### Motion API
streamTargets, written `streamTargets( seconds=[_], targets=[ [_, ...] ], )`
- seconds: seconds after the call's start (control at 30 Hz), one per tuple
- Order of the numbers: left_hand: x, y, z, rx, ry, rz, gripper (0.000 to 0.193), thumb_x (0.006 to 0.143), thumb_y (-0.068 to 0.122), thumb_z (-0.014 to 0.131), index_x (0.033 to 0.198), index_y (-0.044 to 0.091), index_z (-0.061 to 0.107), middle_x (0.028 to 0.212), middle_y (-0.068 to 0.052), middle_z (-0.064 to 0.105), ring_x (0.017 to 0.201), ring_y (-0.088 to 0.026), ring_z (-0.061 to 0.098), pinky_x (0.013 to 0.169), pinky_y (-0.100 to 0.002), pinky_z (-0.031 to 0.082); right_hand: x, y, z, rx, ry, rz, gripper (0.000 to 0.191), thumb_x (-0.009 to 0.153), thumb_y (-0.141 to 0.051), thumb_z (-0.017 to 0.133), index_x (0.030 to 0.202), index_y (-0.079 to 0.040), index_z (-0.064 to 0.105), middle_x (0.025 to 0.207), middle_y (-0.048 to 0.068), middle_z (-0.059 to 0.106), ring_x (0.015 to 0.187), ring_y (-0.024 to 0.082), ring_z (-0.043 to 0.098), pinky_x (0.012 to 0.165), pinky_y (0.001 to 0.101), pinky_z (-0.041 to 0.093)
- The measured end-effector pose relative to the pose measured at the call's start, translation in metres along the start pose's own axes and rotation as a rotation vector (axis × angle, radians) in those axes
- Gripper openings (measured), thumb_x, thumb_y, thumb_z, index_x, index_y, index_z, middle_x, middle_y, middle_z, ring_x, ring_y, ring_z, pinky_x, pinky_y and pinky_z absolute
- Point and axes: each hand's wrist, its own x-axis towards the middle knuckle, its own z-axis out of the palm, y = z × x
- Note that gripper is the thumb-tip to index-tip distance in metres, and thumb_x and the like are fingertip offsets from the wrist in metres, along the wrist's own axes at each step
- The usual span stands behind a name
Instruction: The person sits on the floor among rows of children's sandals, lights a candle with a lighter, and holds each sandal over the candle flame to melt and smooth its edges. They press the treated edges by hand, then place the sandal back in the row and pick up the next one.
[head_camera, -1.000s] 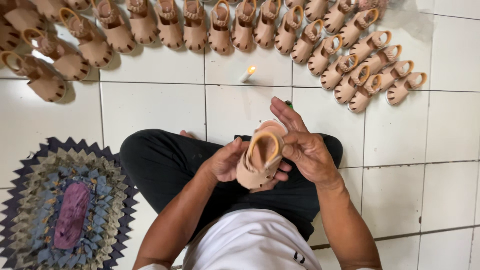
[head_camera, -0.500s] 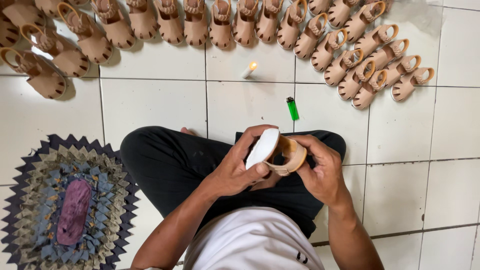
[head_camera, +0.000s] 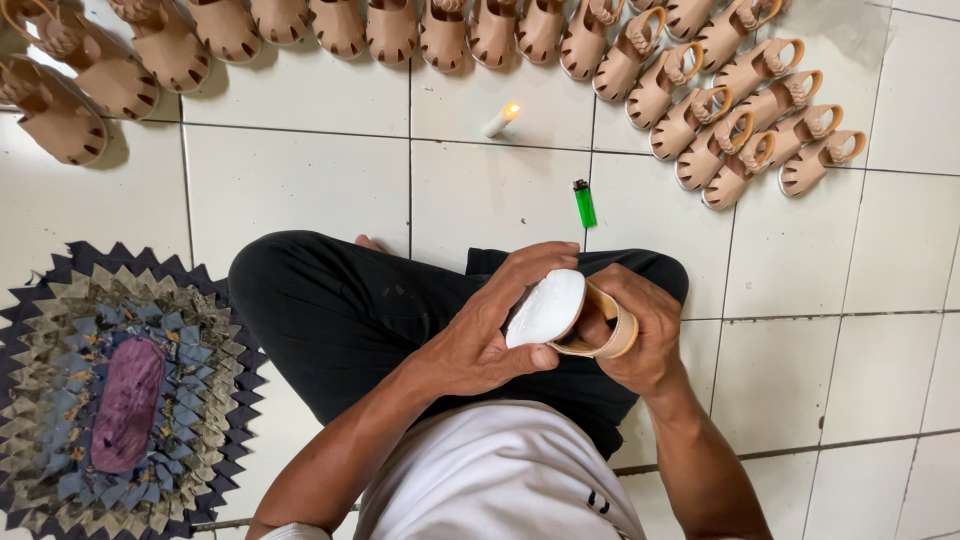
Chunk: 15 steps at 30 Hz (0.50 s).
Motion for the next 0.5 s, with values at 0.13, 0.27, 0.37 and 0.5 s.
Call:
streamTargets(
  seconds=[0.13,0.27,0.37,0.5],
  targets=[
    [0.0014,-0.0019,0.0004,0.008,0.003,-0.001,0.082,0.102,0.066,0.057,0.158,0.009,0.040,0.161,-0.022,0.037,0.153,-0.037,0.041,0.127,-0.052,0.041,-0.0039,0.0078,0.0028,0.020,0.034,-0.038,0.043,0.103,-0.042,0.064,0.102,0.001,0.063,0.092,0.008,0.067,0.080,0.020,0.070,0.070,0.0313,0.054],
    [0.0018,-0.0010,0.0009,0.037,-0.010,-0.034,0.084,0.100,0.068,0.058,0.155,0.008,0.039,0.166,-0.024,0.034,0.153,-0.040,0.043,0.121,-0.052,0.045,-0.0066,0.0102,0.0035,0.036,0.027,0.043,0.039,0.107,-0.037,0.062,0.103,0.002,0.065,0.091,0.008,0.068,0.079,0.019,0.070,0.069,0.0313,0.054],
    [0.0016,-0.0025,0.0049,0.022,0.001,-0.015,0.081,0.101,0.067,0.056,0.154,0.008,0.039,0.165,-0.023,0.036,0.150,-0.038,0.047,0.121,-0.051,0.046,-0.0069,0.0081,0.0051,0.089,0.074,0.143,0.033,0.101,-0.033,0.064,0.098,0.000,0.067,0.082,0.006,0.066,0.070,0.018,0.065,0.065,0.0309,0.049],
    [-0.0002,-0.0087,0.0036,0.040,0.057,-0.059,0.077,0.105,0.065,0.052,0.154,0.007,0.040,0.165,-0.024,0.037,0.150,-0.037,0.048,0.122,-0.049,0.044,-0.0035,0.0042,0.0016,0.009,-0.074,0.183,0.030,0.097,-0.026,0.070,0.103,0.003,0.064,0.088,0.011,0.069,0.076,0.021,0.070,0.065,0.0322,0.054]
  ],
)
